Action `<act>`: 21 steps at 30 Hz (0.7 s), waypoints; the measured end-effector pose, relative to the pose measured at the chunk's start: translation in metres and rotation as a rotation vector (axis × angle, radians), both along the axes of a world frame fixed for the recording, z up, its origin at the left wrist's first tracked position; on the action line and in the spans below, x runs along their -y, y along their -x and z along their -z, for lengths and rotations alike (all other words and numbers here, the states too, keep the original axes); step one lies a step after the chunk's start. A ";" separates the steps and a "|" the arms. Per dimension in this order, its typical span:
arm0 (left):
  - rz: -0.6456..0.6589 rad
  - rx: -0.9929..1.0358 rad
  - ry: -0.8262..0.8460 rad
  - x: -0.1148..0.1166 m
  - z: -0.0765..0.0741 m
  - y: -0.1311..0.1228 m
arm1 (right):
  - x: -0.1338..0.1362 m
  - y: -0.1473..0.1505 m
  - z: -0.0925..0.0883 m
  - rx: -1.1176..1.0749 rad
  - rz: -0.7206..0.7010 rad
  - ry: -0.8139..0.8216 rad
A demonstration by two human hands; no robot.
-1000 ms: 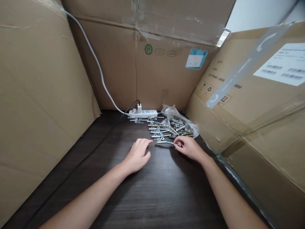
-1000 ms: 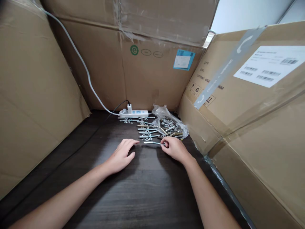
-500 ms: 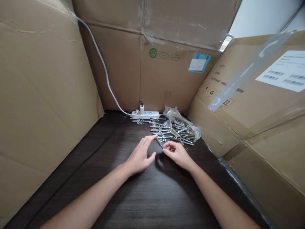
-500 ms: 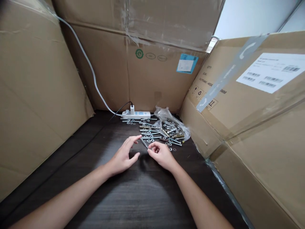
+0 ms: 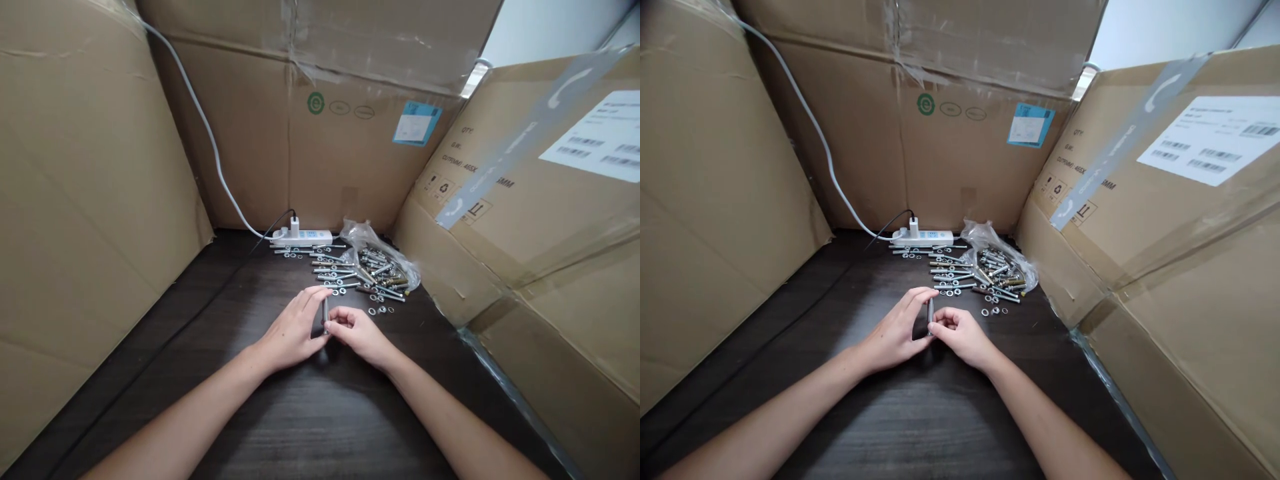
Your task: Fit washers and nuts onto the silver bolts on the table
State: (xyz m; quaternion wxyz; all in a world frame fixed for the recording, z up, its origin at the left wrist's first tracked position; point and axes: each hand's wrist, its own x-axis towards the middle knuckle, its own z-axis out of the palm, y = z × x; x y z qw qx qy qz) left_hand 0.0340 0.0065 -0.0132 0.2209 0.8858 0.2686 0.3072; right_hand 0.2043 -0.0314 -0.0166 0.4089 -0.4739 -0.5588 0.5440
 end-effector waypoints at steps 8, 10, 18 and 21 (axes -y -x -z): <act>-0.068 -0.099 -0.074 -0.001 -0.004 0.000 | 0.000 -0.032 -0.014 0.556 -0.013 -0.269; -0.103 -0.125 -0.122 -0.001 -0.006 0.001 | -0.002 -0.057 -0.021 0.777 0.092 -0.341; -0.106 -0.056 -0.461 0.000 -0.011 0.004 | -0.007 -0.125 -0.025 1.219 0.233 -0.159; -0.103 -0.043 -0.471 0.001 -0.011 0.004 | -0.006 -0.127 -0.023 1.243 0.217 -0.106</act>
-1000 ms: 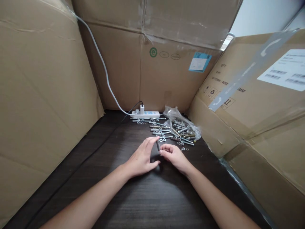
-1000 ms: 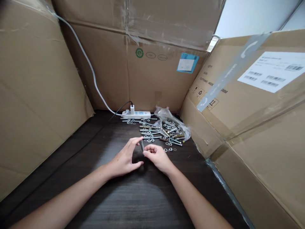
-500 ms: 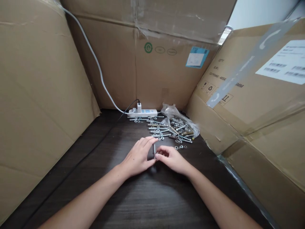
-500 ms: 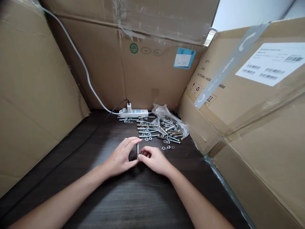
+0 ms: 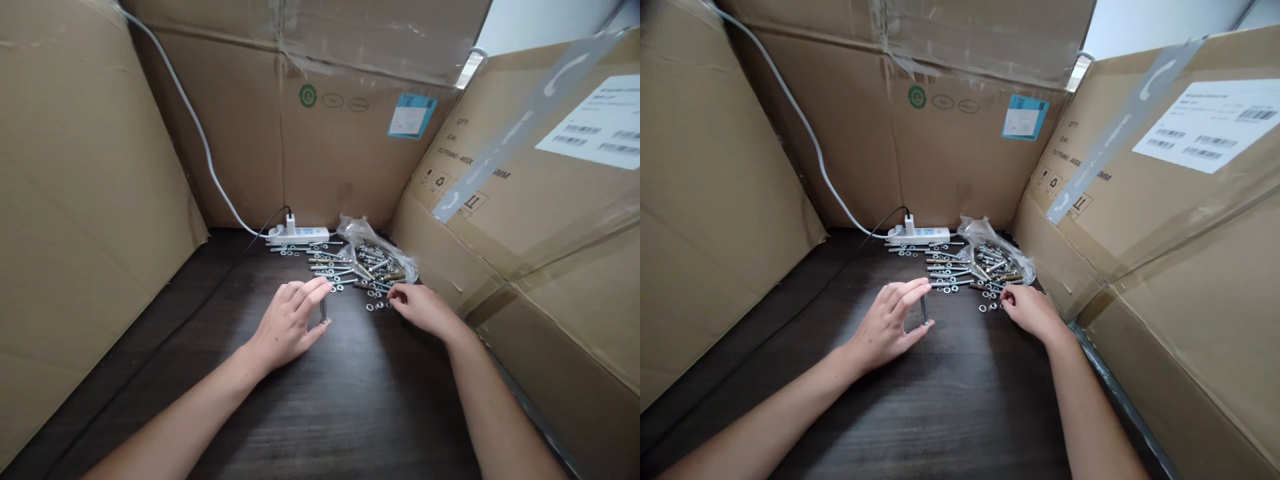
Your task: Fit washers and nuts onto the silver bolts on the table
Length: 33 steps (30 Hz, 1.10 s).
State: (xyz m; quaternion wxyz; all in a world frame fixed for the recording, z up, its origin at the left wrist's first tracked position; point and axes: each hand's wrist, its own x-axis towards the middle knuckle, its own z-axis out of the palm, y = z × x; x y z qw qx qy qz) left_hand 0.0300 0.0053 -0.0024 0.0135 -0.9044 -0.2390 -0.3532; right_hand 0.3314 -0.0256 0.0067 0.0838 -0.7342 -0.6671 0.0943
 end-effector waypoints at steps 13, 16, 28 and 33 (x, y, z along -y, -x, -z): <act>0.102 -0.068 0.196 0.004 0.004 -0.006 | 0.011 0.088 -0.001 -1.081 -0.322 0.037; 0.133 -0.067 0.232 0.005 0.005 -0.007 | 0.016 0.112 0.004 -1.203 -0.339 0.025; 0.041 -0.051 0.328 0.005 0.007 -0.006 | 0.016 0.116 0.010 -1.142 -0.348 0.105; 0.022 -0.053 0.312 0.004 0.006 -0.004 | 0.010 0.088 0.003 -0.735 -0.416 -0.029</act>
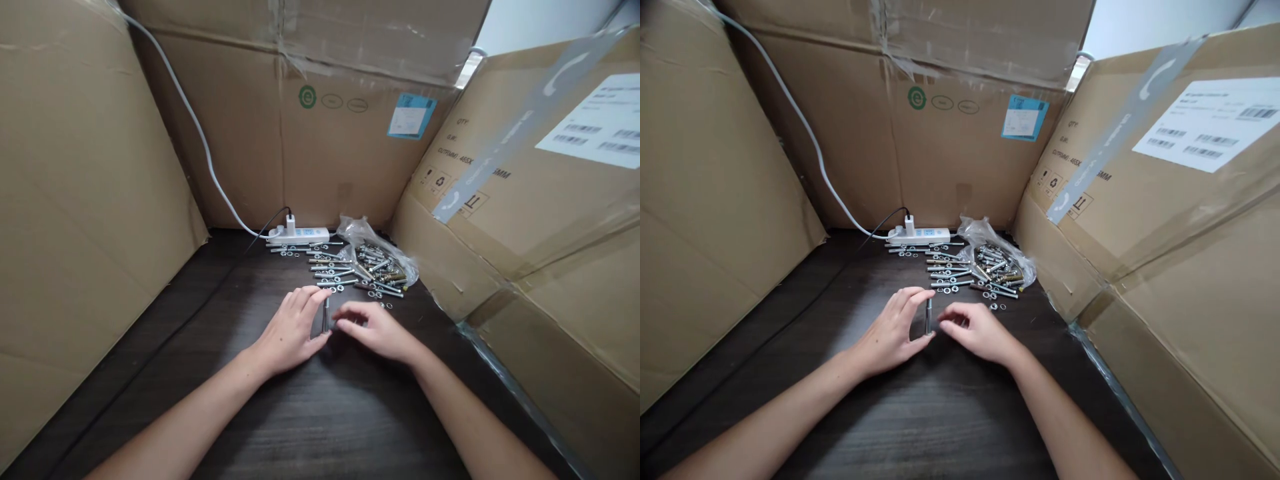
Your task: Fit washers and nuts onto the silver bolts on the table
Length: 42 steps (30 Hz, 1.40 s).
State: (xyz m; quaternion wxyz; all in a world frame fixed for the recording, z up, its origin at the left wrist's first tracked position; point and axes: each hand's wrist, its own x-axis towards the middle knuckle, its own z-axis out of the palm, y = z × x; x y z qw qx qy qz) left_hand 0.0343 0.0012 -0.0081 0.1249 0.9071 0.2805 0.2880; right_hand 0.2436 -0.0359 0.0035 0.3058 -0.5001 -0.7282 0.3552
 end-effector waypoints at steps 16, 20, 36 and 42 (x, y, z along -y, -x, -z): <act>0.011 -0.038 0.087 -0.003 -0.001 0.002 | -0.015 -0.095 0.012 0.771 0.424 0.110; 0.019 -0.035 0.083 -0.002 -0.002 0.001 | -0.016 -0.094 0.012 0.764 0.431 0.123; 0.040 -0.011 0.071 -0.001 -0.002 0.001 | -0.012 -0.070 0.000 0.550 0.335 -0.096; 0.043 -0.029 0.077 -0.002 -0.002 0.001 | -0.014 -0.072 0.004 0.553 0.322 -0.076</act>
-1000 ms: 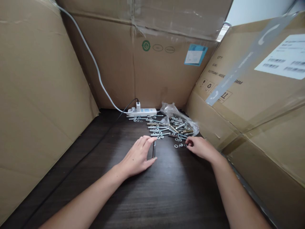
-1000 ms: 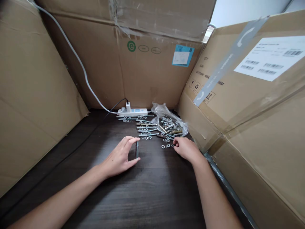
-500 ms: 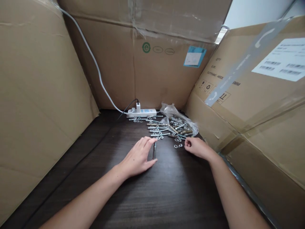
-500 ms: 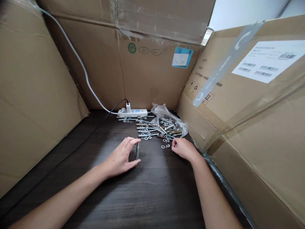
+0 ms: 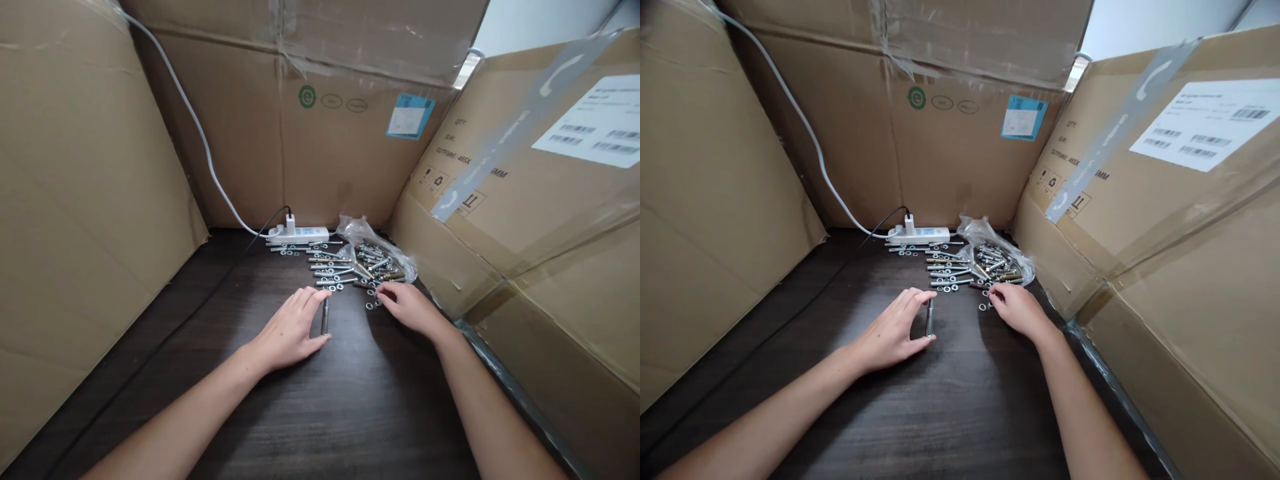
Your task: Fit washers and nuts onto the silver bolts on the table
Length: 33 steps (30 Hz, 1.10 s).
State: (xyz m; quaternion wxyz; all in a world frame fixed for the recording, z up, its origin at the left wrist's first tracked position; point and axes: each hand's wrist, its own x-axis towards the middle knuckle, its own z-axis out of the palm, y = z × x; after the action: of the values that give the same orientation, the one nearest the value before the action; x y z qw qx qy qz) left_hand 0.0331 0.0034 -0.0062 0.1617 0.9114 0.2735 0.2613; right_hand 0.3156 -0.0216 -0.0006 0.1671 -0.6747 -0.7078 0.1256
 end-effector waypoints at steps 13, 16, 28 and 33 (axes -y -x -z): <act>-0.007 0.011 0.008 0.000 0.000 0.000 | -0.007 0.000 0.001 -1.134 0.122 0.108; -0.003 0.003 0.013 0.000 0.000 0.000 | -0.004 0.004 0.002 -0.800 0.100 0.111; 0.006 -0.017 0.025 0.001 -0.002 0.000 | -0.001 0.010 0.009 0.032 0.031 0.111; 0.007 -0.011 0.033 0.001 -0.001 0.000 | -0.003 0.015 0.007 0.132 0.088 0.127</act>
State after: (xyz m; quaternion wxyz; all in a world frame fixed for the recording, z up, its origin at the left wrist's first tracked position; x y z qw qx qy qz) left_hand 0.0335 0.0027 -0.0057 0.1761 0.9110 0.2755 0.2515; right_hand 0.3003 -0.0189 -0.0075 0.0822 -0.7213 -0.6775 0.1180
